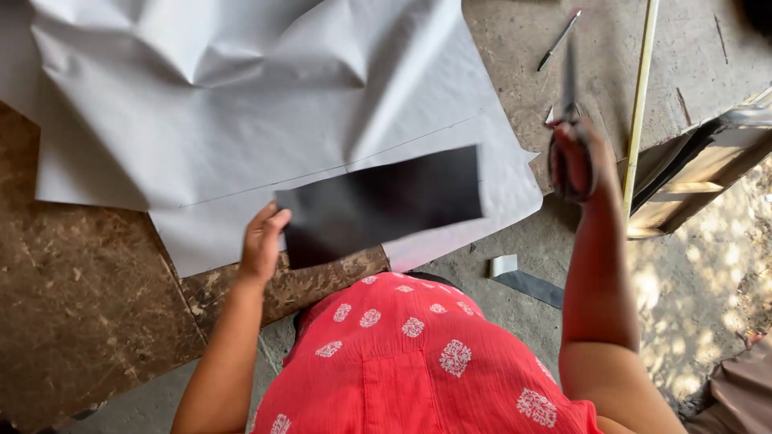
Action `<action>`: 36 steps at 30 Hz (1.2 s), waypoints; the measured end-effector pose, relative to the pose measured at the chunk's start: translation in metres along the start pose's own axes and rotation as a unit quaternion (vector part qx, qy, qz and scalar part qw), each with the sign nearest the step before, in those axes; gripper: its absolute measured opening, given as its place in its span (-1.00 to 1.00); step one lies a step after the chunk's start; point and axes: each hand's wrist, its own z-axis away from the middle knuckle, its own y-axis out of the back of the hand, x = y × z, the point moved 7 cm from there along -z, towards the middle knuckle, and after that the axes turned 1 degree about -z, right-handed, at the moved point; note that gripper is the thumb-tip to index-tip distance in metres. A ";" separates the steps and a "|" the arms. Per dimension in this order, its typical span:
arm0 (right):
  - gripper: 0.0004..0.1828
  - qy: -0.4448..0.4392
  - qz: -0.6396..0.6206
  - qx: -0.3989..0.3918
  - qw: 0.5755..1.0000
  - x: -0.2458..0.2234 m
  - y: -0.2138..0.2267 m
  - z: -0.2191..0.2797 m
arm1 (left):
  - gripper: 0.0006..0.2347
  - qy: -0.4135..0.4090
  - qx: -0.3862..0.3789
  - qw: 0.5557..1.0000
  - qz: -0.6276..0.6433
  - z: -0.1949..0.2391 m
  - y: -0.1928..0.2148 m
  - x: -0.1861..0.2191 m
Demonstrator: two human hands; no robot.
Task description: Cutting out patterns from grey upholstery material using scissors on a workbench
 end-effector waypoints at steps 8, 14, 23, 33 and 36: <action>-0.58 -0.170 0.064 -0.005 0.983 0.128 -0.018 0.021 | -0.72 -0.067 0.078 0.981 -0.165 -0.030 -0.105 0.008; -0.51 -0.153 0.109 -0.014 0.982 0.114 -0.007 0.010 | -0.82 -0.136 0.054 0.916 -0.373 -0.062 -0.186 -0.003; -0.55 -0.143 0.029 0.041 0.988 0.139 0.025 0.024 | -0.23 0.107 0.159 0.898 -0.397 -0.070 -0.125 -0.063; -0.47 -0.162 -0.024 -0.005 0.986 0.146 -0.035 0.029 | -0.48 0.145 0.104 0.887 -0.425 -0.081 -0.132 -0.086; -0.44 -0.155 -0.056 0.007 0.986 0.161 -0.058 0.023 | -0.58 0.082 0.076 0.916 -0.384 -0.058 -0.155 -0.037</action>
